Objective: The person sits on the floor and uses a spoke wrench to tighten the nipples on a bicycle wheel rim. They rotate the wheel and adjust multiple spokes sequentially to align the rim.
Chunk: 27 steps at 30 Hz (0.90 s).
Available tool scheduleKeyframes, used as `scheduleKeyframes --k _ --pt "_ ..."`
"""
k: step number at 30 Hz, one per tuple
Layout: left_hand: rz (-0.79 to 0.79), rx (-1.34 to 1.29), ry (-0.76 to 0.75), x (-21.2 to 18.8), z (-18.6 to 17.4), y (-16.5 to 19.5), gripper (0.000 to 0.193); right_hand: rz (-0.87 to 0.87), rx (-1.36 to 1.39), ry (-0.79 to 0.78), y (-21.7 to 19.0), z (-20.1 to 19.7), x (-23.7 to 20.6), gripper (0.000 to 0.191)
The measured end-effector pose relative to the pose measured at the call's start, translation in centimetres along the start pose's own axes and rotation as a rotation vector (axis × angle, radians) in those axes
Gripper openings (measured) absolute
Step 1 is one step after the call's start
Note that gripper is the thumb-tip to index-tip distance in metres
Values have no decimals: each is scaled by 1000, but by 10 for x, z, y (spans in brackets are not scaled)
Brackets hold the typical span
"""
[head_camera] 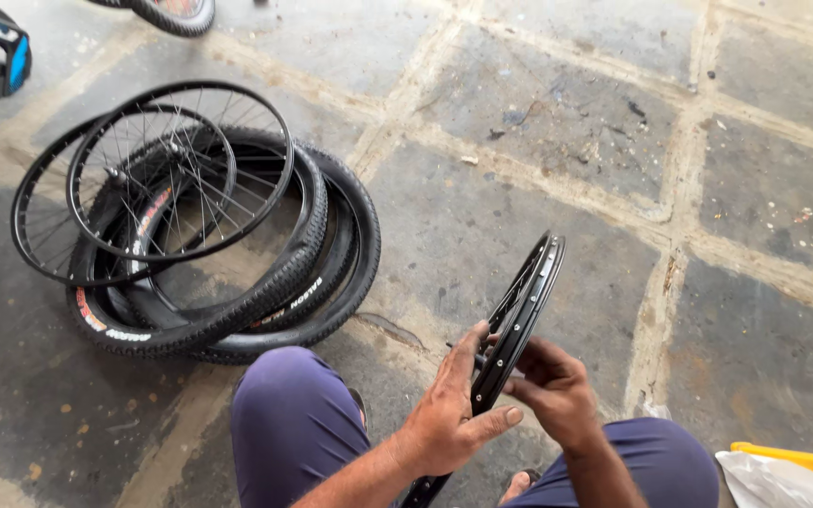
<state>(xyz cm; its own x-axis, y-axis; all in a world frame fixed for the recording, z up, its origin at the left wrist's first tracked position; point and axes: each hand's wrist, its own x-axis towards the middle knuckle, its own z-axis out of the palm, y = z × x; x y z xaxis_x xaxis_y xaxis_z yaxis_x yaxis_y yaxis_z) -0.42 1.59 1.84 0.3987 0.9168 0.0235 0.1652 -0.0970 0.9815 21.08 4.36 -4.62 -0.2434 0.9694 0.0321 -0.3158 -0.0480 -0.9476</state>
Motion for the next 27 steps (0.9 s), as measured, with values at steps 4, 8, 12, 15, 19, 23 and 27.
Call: scheduleKeyframes --k 4,8,12,15,19,23,27 --pt "-3 0 34 0 3 -3 105 -291 -506 247 13 25 8 29" --pt "-25 -37 74 2 4 -4 103 -759 -1074 491 20 52 9 27" --pt "-95 -168 32 6 -4 -7 107 -697 -757 189 16 55 5 23" --pt "-84 -101 54 2 -2 -8 108 -456 -670 333 19 50 0 29" --pt "-42 11 44 -3 0 -6 107 -287 -91 329 27 42 -8 22" --pt "-41 46 2 -1 -5 1 107 -137 -60 439 25 29 -12 14" --pt "-113 -83 -14 -1 -6 9 108 53 113 346 17 22 -11 21"
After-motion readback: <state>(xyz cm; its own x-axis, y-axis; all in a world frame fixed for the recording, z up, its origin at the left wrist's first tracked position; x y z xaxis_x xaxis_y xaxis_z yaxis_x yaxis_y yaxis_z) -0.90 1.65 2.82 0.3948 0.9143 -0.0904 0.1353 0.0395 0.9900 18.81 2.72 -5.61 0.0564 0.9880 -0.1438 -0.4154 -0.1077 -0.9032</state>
